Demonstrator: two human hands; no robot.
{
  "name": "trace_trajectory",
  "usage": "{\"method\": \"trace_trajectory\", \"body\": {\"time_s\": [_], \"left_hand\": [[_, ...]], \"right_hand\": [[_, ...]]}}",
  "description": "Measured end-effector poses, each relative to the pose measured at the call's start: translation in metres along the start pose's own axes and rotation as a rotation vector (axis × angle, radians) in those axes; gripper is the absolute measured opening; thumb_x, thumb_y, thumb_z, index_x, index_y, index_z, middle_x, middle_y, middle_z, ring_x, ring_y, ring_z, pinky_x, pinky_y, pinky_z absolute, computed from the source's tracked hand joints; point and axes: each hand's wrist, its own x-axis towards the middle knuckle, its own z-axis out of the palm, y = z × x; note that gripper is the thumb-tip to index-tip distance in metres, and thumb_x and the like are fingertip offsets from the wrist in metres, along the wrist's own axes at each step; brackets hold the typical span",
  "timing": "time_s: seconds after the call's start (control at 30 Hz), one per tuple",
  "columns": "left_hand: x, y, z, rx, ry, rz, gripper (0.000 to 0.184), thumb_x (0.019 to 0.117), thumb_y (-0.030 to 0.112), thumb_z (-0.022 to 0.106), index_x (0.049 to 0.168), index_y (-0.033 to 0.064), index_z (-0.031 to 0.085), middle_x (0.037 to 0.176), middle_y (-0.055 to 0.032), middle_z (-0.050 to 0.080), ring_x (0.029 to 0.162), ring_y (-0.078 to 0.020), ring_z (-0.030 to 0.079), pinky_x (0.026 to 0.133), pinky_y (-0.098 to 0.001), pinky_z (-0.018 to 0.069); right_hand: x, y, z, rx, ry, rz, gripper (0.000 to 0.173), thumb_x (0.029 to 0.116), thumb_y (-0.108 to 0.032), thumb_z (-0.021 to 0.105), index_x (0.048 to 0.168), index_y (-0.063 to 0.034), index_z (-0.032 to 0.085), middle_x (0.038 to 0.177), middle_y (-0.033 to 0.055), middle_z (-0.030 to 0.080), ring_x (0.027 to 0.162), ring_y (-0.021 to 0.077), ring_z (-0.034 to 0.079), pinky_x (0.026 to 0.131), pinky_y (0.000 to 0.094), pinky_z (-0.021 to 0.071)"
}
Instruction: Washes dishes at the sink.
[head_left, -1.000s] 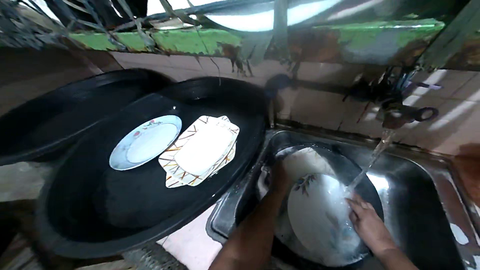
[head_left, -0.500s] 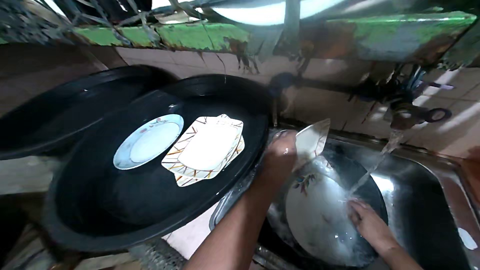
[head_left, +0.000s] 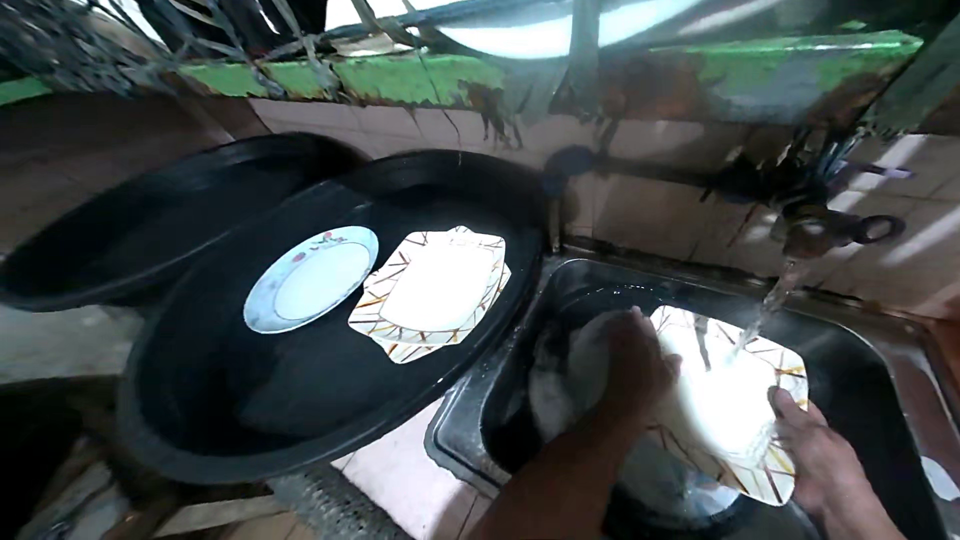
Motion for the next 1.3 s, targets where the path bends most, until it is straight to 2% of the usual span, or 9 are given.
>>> {"method": "trace_trajectory", "body": {"time_s": [0.1, 0.23, 0.33, 0.4, 0.6, 0.87, 1.1, 1.2, 1.3], "left_hand": [[-0.001, 0.038, 0.031, -0.090, -0.009, 0.155, 0.071, 0.1016, 0.054, 0.050, 0.152, 0.0046, 0.046, 0.163, -0.0192, 0.034, 0.155, -0.0346, 0.022, 0.126, -0.0583, 0.0134], [-0.057, 0.057, 0.048, -0.145, 0.071, 0.709, 0.046, 0.1048, 0.033, 0.052, 0.137, 0.0033, 0.063, 0.150, -0.0152, 0.055, 0.145, -0.0312, 0.045, 0.121, -0.0578, 0.0305], [-0.076, 0.055, -0.004, 0.037, -0.190, 0.761, 0.049, 0.0998, 0.032, 0.063, 0.145, 0.0152, 0.055, 0.153, -0.0054, 0.052, 0.145, -0.0262, 0.044, 0.116, -0.0553, 0.0377], [-0.076, 0.050, -0.043, -0.009, -0.154, 0.653, 0.040, 0.1019, 0.014, 0.055, 0.142, 0.0157, 0.060, 0.145, -0.0044, 0.060, 0.136, -0.0247, 0.054, 0.111, -0.0462, 0.0466], [-0.054, 0.027, -0.161, -0.796, -0.079, -0.207, 0.041, 0.1065, 0.038, 0.053, 0.136, 0.0091, 0.058, 0.114, -0.0123, 0.068, 0.099, -0.0189, 0.066, 0.089, -0.0395, 0.0551], [-0.028, 0.019, -0.062, -1.591, -0.090, -0.390, 0.040, 0.1092, 0.033, 0.046, 0.139, 0.0080, 0.052, 0.115, -0.0101, 0.067, 0.100, -0.0168, 0.067, 0.088, -0.0368, 0.0577], [-0.057, 0.031, -0.175, -0.541, 0.230, 0.181, 0.032, 0.1067, 0.020, 0.052, 0.132, 0.0071, 0.067, 0.123, -0.0043, 0.071, 0.109, -0.0099, 0.065, 0.095, -0.0327, 0.0521], [-0.078, 0.009, -0.199, 0.101, 0.480, 0.651, 0.033, 0.1010, 0.012, 0.054, 0.131, 0.0166, 0.067, 0.138, 0.0009, 0.066, 0.136, -0.0152, 0.054, 0.114, -0.0340, 0.0453], [-0.087, -0.018, -0.221, 0.307, 0.557, 0.601, 0.034, 0.0992, 0.012, 0.053, 0.129, 0.0171, 0.069, 0.139, 0.0009, 0.065, 0.137, -0.0198, 0.055, 0.112, -0.0391, 0.0460]], "right_hand": [[-0.010, 0.009, 0.017, 0.022, -0.070, -0.030, 0.048, 0.1098, -0.041, 0.041, 0.142, -0.0079, 0.054, 0.128, 0.0077, 0.066, 0.113, 0.0131, 0.064, 0.094, 0.0382, 0.0549], [0.005, 0.004, 0.007, 0.264, -0.059, -0.054, 0.048, 0.1123, -0.042, 0.029, 0.114, -0.0076, 0.062, 0.086, -0.0005, 0.070, 0.077, 0.0072, 0.069, 0.069, 0.0307, 0.0603], [0.007, -0.023, -0.007, 0.195, -0.071, 0.065, 0.049, 0.1106, -0.046, 0.035, 0.124, -0.0075, 0.062, 0.095, 0.0044, 0.071, 0.082, 0.0130, 0.070, 0.071, 0.0378, 0.0609], [0.003, -0.043, 0.007, 0.313, -0.211, 0.136, 0.055, 0.1099, -0.052, 0.027, 0.123, -0.0105, 0.061, 0.093, 0.0076, 0.072, 0.077, 0.0179, 0.071, 0.065, 0.0405, 0.0615], [-0.005, -0.101, 0.063, 0.656, -0.298, 0.070, 0.024, 0.1119, -0.021, 0.036, 0.122, -0.0072, 0.053, 0.088, 0.0052, 0.068, 0.077, 0.0168, 0.073, 0.073, 0.0337, 0.0640], [-0.012, -0.136, 0.071, 0.368, -0.702, 0.124, 0.034, 0.1076, -0.008, 0.037, 0.139, -0.0051, 0.050, 0.122, 0.0143, 0.066, 0.107, 0.0264, 0.070, 0.094, 0.0421, 0.0587], [0.063, -0.053, 0.047, -0.048, -0.202, -0.095, 0.031, 0.1111, -0.015, 0.041, 0.136, -0.0007, 0.051, 0.101, 0.0104, 0.066, 0.080, 0.0155, 0.066, 0.071, 0.0333, 0.0567], [0.072, -0.021, 0.060, -0.518, -0.207, -0.149, 0.038, 0.1105, -0.020, 0.043, 0.138, 0.0033, 0.054, 0.123, 0.0228, 0.063, 0.109, 0.0291, 0.063, 0.095, 0.0465, 0.0514], [0.085, -0.003, 0.073, -0.801, -0.342, -0.261, 0.045, 0.1084, -0.012, 0.046, 0.148, 0.0085, 0.043, 0.145, 0.0311, 0.051, 0.137, 0.0396, 0.051, 0.116, 0.0477, 0.0384]]}}
